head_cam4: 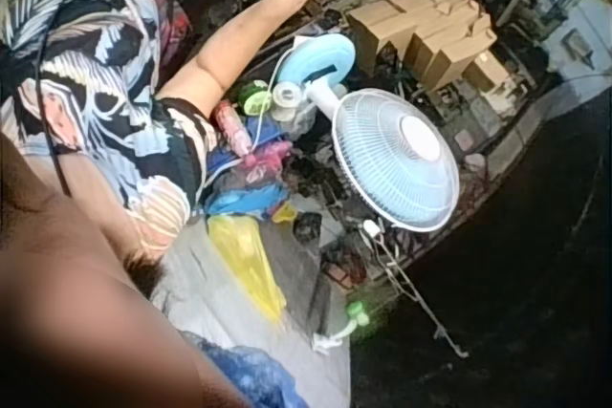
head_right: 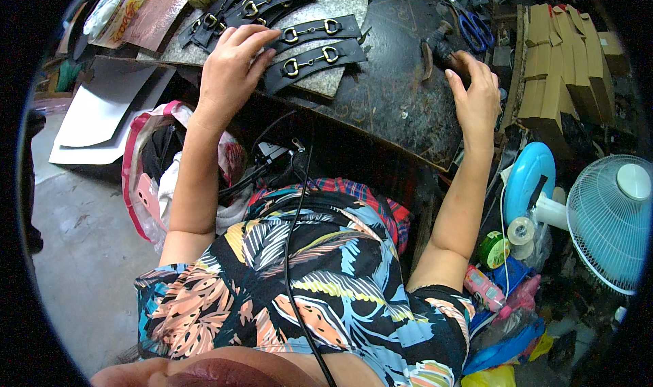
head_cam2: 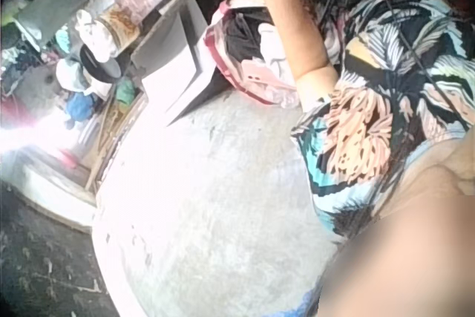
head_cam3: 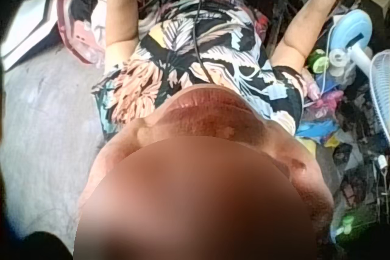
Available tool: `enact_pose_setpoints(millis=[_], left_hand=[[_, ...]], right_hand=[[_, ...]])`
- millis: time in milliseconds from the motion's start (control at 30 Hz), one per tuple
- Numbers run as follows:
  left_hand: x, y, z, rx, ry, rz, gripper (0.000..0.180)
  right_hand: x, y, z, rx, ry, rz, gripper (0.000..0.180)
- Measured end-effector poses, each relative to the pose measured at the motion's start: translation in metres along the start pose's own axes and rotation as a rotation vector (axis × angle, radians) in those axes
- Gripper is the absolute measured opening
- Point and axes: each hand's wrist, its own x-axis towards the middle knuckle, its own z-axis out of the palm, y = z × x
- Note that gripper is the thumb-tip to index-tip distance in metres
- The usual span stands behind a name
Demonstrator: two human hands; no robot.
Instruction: The person assembles black leather straps with brass D-rings by hand. They thread the rings through the strap ends, fold the leather, and use a hammer to secure the rings in place, repeating the process for multiple straps.
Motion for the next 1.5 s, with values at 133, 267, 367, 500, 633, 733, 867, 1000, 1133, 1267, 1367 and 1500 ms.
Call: enact_pose_setpoints(millis=[133,267,367,500,633,733,867,1000,1133,1267,1367,1500], left_hand=[[-0.002,0.000,0.003,0.004,0.007,0.004,0.019],[-0.002,-0.005,0.003,-0.023,0.090,0.005,0.017],[0.013,-0.005,0.012,-0.037,0.149,0.060,0.017],[0.044,0.009,0.038,-0.030,0.056,0.158,0.029],[0.058,0.014,0.054,0.061,-0.128,0.101,0.027],[0.057,0.013,0.057,0.014,-0.129,0.085,0.026],[0.056,0.013,0.056,-0.004,-0.092,0.100,0.022],[0.063,0.015,0.052,-0.083,-0.306,-0.036,0.029],[0.063,0.010,0.036,-0.253,-0.180,0.056,0.031],[0.036,-0.005,-0.001,-0.403,-0.030,-0.068,0.028],[0.007,-0.007,-0.015,-0.272,0.093,-0.037,0.016],[-0.023,0.008,-0.012,-0.130,0.014,0.098,0.017]], right_hand=[[0.002,0.000,0.007,-0.142,0.060,0.029,0.050],[0.006,-0.023,0.003,0.015,0.208,-0.185,0.037],[0.016,-0.060,0.005,0.280,0.172,-0.356,0.021],[0.045,-0.110,0.027,0.316,0.102,-0.575,0.019],[0.067,-0.129,0.050,0.247,0.048,-0.561,0.018],[0.071,-0.125,0.059,0.242,0.012,-0.524,0.020],[0.073,-0.117,0.064,0.320,-0.012,-0.536,0.019],[0.075,-0.116,0.066,0.307,-0.017,-0.531,0.019],[0.066,-0.119,0.059,0.296,-0.022,-0.487,0.024],[0.048,-0.119,0.038,0.374,0.048,-0.524,0.029],[0.031,-0.109,0.020,0.376,0.093,-0.550,0.025],[0.018,-0.063,-0.004,0.216,0.075,-0.401,0.029]])
